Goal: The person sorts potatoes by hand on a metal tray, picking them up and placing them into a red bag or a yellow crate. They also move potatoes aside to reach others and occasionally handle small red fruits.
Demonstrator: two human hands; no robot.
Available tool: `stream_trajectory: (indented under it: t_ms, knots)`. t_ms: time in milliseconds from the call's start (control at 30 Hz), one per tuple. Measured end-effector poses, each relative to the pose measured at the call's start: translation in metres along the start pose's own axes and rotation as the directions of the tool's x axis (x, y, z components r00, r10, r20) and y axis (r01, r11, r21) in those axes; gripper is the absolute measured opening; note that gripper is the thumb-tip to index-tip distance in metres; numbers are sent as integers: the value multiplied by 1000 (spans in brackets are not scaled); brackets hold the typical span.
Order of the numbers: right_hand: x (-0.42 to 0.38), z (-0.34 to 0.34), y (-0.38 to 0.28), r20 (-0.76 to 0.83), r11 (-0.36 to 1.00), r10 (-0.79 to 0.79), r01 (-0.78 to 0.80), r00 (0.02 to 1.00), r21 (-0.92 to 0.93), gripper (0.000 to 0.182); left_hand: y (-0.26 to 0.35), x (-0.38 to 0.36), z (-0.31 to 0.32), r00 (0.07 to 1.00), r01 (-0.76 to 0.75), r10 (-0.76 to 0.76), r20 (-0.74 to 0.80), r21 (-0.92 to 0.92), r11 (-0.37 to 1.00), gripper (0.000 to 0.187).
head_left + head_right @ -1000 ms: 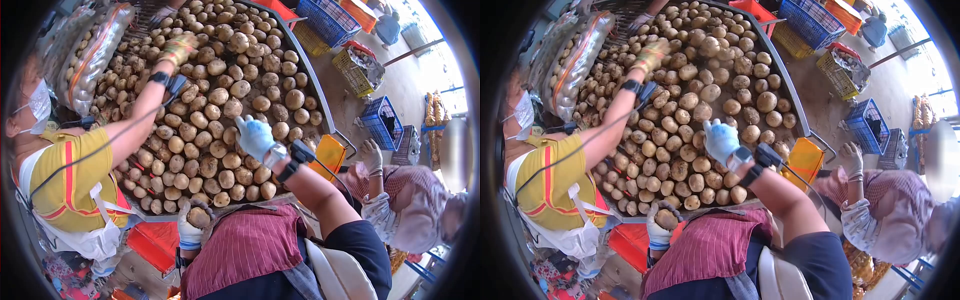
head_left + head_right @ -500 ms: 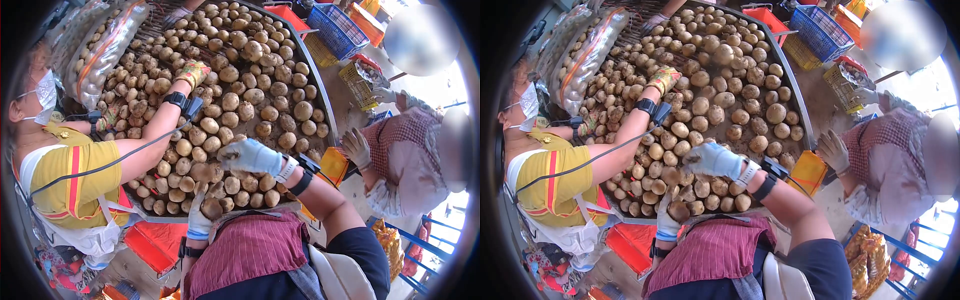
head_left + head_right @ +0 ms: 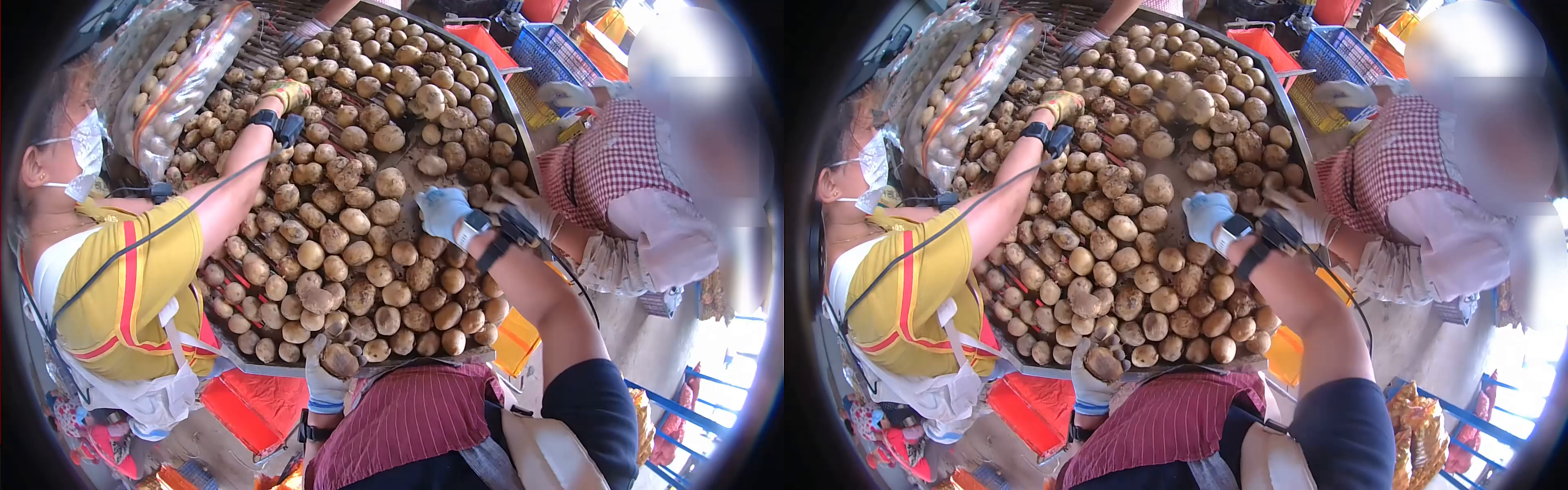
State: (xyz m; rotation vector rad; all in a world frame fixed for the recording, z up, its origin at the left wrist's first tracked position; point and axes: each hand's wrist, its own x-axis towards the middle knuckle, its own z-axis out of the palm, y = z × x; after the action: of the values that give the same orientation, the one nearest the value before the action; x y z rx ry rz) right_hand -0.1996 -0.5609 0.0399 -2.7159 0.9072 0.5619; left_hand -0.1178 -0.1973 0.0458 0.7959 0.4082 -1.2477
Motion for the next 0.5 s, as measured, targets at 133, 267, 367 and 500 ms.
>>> stream_trajectory:
  t_ms: [133,267,367,500]
  knots:
    - [10,-38,21,-42,959,68,-54,997,279,50,-6,-3,-3,999,37,-37,-29,-5,999,40]
    - [73,-52,44,-280,944,188,-95,941,315,52,-6,-3,11,999,47,-49,-8,-127,991,38]
    - [110,-15,50,-241,973,198,-161,950,165,49,-2,-8,18,999,-23,26,39,-79,997,37]
    - [95,-7,47,-169,965,207,-173,964,196,41,-4,-11,8,990,-134,136,-44,45,990,39]
